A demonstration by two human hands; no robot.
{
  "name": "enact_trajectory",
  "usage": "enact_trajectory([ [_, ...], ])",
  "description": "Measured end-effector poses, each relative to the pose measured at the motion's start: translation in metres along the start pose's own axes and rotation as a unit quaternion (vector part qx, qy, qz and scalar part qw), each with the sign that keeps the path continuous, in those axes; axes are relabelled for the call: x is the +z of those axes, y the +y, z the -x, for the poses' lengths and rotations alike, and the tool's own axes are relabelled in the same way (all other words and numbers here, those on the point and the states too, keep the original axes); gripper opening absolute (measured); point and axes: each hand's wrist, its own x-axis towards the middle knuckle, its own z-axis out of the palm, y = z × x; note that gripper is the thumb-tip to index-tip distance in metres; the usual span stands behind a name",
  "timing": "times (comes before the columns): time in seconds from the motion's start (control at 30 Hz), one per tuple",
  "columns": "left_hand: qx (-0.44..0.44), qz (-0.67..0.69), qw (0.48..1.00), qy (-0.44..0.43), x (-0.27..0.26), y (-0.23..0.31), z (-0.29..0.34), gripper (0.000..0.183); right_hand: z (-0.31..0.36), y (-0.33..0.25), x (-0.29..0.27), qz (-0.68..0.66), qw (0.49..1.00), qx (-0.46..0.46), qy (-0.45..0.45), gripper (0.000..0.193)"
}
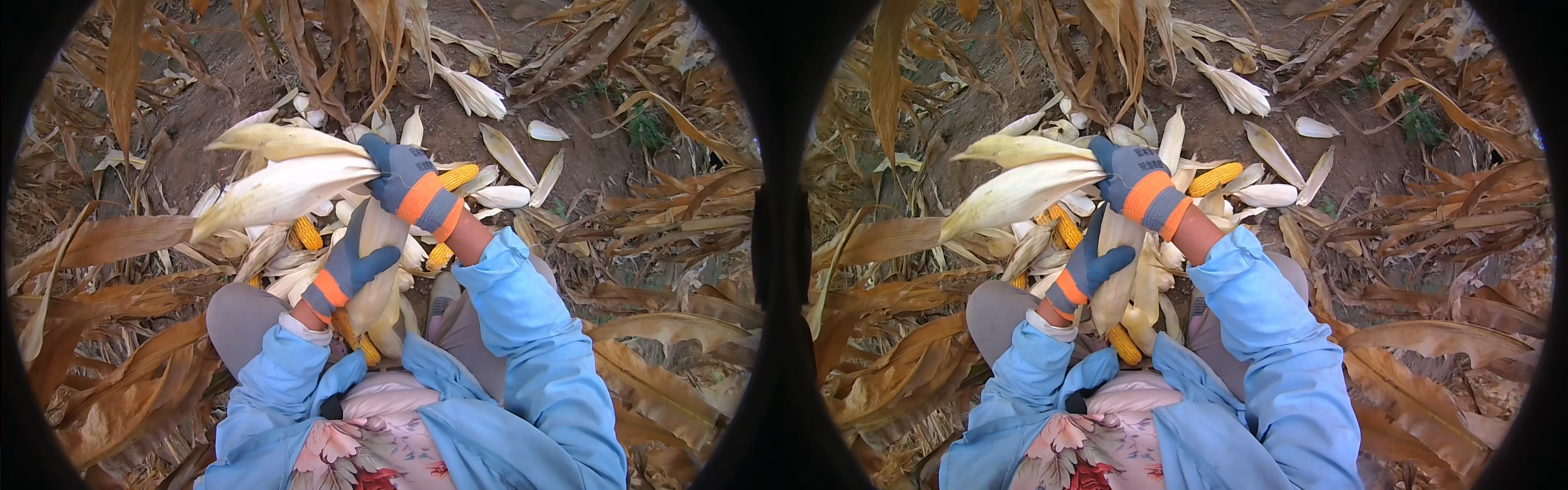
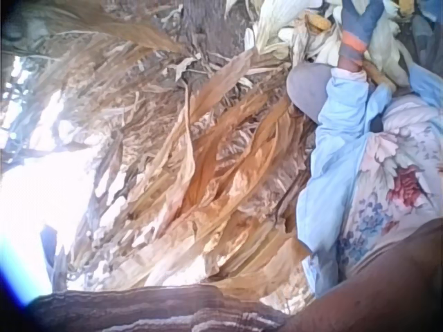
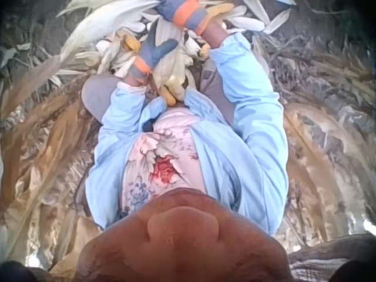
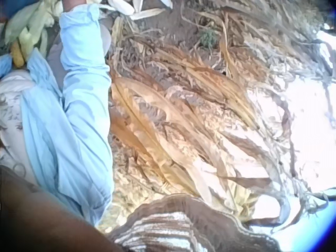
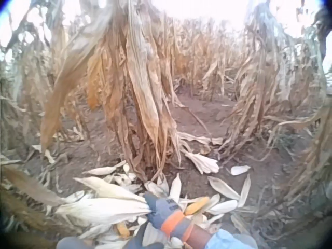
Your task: The person sits on the ground in a cornfield and shucks corn cobs by hand. They remove the husks from several cobs, revealing the kernels, and place the shucked corn aside.
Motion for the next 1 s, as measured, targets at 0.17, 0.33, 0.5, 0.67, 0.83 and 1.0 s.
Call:
enact_trajectory([
  [0.17, 0.021, 0.034, 0.999, -0.013, 0.004, 0.010, -0.001, 0.085, -0.003, 0.005, 0.000, -0.144, 0.982, 0.071, 0.094, 0.026],
  [0.33, 0.013, 0.105, 0.994, -0.032, 0.005, 0.013, 0.000, 0.084, -0.006, 0.002, 0.002, -0.183, 0.971, 0.118, 0.094, 0.024],
  [0.5, -0.095, 0.277, 0.952, -0.084, 0.004, 0.008, 0.006, 0.076, -0.017, 0.009, 0.009, -0.294, 0.928, 0.123, 0.192, 0.022],
  [0.67, -0.204, 0.517, 0.817, -0.154, 0.006, 0.000, 0.013, 0.069, -0.026, -0.001, 0.000, -0.510, 0.816, 0.159, 0.223, 0.023],
  [0.83, -0.174, 0.636, 0.733, -0.167, 0.017, 0.010, 0.018, 0.075, -0.025, -0.020, -0.024, -0.589, 0.748, 0.170, 0.256, 0.013],
  [1.0, -0.146, 0.672, 0.695, -0.212, 0.016, 0.010, 0.019, 0.075, -0.020, -0.020, -0.033, -0.669, 0.708, 0.136, 0.183, 0.013],
])
